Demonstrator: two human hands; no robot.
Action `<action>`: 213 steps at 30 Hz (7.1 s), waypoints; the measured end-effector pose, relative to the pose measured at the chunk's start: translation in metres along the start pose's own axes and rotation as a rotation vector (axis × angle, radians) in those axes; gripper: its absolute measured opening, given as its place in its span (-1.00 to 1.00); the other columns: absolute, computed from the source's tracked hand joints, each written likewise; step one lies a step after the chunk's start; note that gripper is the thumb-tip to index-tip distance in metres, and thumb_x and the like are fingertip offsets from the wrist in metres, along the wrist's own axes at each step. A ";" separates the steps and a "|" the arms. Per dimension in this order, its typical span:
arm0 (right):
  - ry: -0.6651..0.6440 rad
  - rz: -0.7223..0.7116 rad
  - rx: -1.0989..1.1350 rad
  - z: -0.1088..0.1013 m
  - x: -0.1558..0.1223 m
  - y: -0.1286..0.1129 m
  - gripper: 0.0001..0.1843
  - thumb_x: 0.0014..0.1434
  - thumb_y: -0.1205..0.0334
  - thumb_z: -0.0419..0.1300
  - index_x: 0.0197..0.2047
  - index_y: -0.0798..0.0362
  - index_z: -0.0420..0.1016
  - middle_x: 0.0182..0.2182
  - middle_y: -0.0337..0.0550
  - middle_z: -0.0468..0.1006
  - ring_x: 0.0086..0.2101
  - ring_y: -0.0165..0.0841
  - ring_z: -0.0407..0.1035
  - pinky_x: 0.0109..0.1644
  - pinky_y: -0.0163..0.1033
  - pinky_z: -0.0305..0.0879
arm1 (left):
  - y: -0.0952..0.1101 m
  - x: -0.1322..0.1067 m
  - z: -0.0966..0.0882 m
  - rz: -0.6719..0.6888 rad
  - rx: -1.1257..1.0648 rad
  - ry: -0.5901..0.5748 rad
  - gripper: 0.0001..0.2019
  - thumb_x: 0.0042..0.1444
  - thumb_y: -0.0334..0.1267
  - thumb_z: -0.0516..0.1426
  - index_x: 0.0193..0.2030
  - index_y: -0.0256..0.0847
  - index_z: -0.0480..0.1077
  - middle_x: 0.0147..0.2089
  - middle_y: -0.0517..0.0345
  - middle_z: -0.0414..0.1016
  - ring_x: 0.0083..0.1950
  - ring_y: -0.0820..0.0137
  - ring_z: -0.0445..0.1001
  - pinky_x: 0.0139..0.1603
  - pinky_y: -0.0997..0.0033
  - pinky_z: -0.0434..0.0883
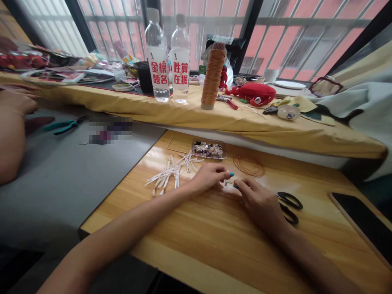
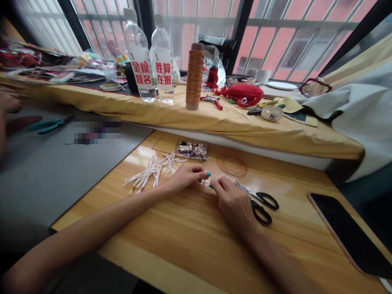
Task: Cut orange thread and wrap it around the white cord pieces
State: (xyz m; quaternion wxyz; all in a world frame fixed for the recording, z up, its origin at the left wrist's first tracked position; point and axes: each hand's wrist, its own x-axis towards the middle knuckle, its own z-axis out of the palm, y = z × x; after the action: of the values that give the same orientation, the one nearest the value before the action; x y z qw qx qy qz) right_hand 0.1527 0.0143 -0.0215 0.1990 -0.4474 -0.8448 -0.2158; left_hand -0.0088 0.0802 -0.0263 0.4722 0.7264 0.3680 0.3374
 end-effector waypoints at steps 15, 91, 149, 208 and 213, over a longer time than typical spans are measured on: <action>0.103 -0.032 -0.061 0.009 0.002 -0.005 -0.72 0.20 0.32 -0.11 -0.49 0.11 0.30 -0.67 -0.26 0.29 -0.64 -0.47 0.18 -0.53 -0.34 0.01 | -0.005 0.003 0.002 -0.014 -0.132 -0.006 -0.75 -0.07 -0.12 0.07 -0.52 -0.31 0.36 -0.56 0.22 0.37 -0.48 0.52 0.31 -0.42 0.57 0.23; 0.040 -0.115 -0.429 0.007 0.010 0.001 -0.82 0.14 0.42 -0.03 -0.32 0.15 0.40 -0.59 -0.21 0.35 -0.58 -0.42 0.17 -0.49 -0.27 -0.15 | 0.001 -0.008 0.004 0.261 0.999 0.037 -0.64 0.20 -0.17 -0.25 -0.32 -0.23 0.29 -0.32 0.09 0.38 -0.35 0.41 0.35 -0.40 0.46 0.21; -0.496 0.826 1.215 -0.033 0.027 0.021 -0.69 -0.13 0.00 0.16 -0.53 0.11 0.43 -0.78 -0.37 0.18 -0.74 -0.59 -0.12 -0.67 -0.37 -0.28 | 0.016 -0.008 0.006 0.193 0.227 0.255 -0.81 0.13 -0.26 -0.06 -0.32 -0.27 0.33 -0.30 0.12 0.40 -0.25 0.46 0.34 -0.22 0.51 0.26; 0.135 -0.169 0.075 -0.010 -0.018 0.014 -0.85 0.07 0.43 0.09 -0.23 0.14 0.32 -0.37 -0.05 0.50 -0.35 -0.34 0.38 -0.27 -0.27 0.28 | 0.013 -0.002 0.004 -0.300 -0.527 -0.124 -0.88 -0.07 -0.39 0.02 -0.54 -0.37 0.30 -0.63 0.18 0.40 -0.81 0.70 -0.05 -0.81 0.61 -0.15; 0.177 -0.133 0.056 -0.010 -0.018 0.012 -0.86 0.07 0.42 0.10 -0.25 0.12 0.32 -0.38 -0.07 0.51 -0.35 -0.35 0.39 -0.25 -0.27 0.29 | 0.012 -0.001 0.004 -0.289 -0.526 -0.136 -0.87 -0.07 -0.38 0.02 -0.57 -0.36 0.29 -0.62 0.17 0.39 -0.81 0.70 -0.03 -0.80 0.61 -0.14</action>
State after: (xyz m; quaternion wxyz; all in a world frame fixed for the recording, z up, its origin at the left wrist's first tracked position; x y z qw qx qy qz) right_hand 0.1737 0.0029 -0.0204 0.2704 -0.3638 -0.8575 -0.2435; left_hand -0.0039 0.0741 -0.0164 0.7108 0.5401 0.3351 0.3013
